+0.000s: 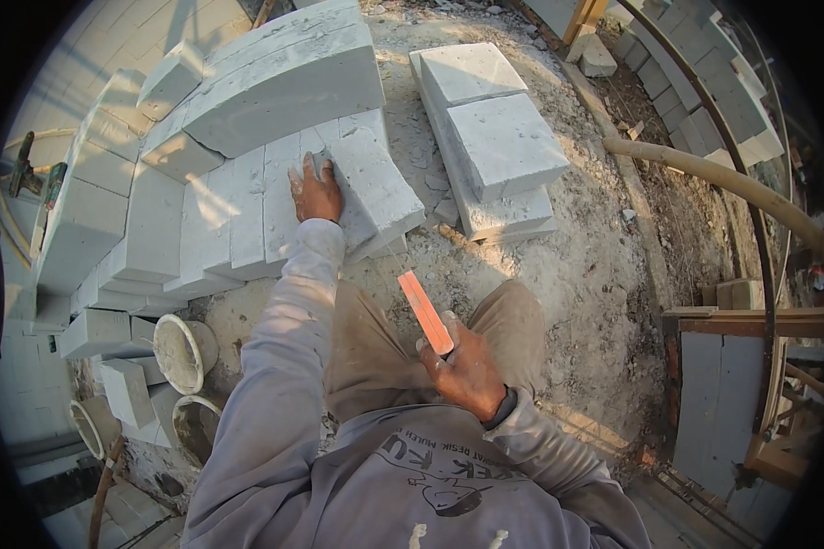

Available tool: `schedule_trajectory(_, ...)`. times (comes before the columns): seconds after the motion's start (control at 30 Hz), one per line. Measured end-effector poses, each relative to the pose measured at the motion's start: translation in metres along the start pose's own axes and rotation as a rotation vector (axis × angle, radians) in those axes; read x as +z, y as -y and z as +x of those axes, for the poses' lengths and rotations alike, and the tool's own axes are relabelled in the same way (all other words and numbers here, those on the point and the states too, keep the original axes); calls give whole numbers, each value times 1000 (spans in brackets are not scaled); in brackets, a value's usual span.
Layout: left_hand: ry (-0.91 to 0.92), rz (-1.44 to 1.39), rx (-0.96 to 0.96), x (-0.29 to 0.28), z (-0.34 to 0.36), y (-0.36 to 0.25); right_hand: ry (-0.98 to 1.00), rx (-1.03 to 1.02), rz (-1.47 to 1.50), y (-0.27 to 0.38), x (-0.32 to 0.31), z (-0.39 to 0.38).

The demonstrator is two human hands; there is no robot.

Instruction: The person cuts a concrete block using a hand saw, scoops mortar from a bucket to coat the block with a trowel, and installs the block onto a wall structure.

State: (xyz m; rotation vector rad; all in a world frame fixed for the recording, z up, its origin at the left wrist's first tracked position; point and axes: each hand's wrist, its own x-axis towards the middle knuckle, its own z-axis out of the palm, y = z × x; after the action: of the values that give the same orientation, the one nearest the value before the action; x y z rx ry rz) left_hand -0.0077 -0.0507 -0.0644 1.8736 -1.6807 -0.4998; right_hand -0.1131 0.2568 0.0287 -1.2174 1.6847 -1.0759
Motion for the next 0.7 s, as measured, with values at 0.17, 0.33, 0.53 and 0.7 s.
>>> schedule_trajectory(0.17,30,-27,-1,1,1,-1,-11,17,-89,9,11,27)
schedule_trajectory(0.33,18,-21,-32,-1,5,4,8,22,-73,5,11,10)
schedule_trajectory(0.53,-3,4,10,5,4,-1,-32,-46,-110,0,-1,-30)
schedule_trajectory(0.7,34,26,-10,4,6,0,1,4,-80,4,9,22)
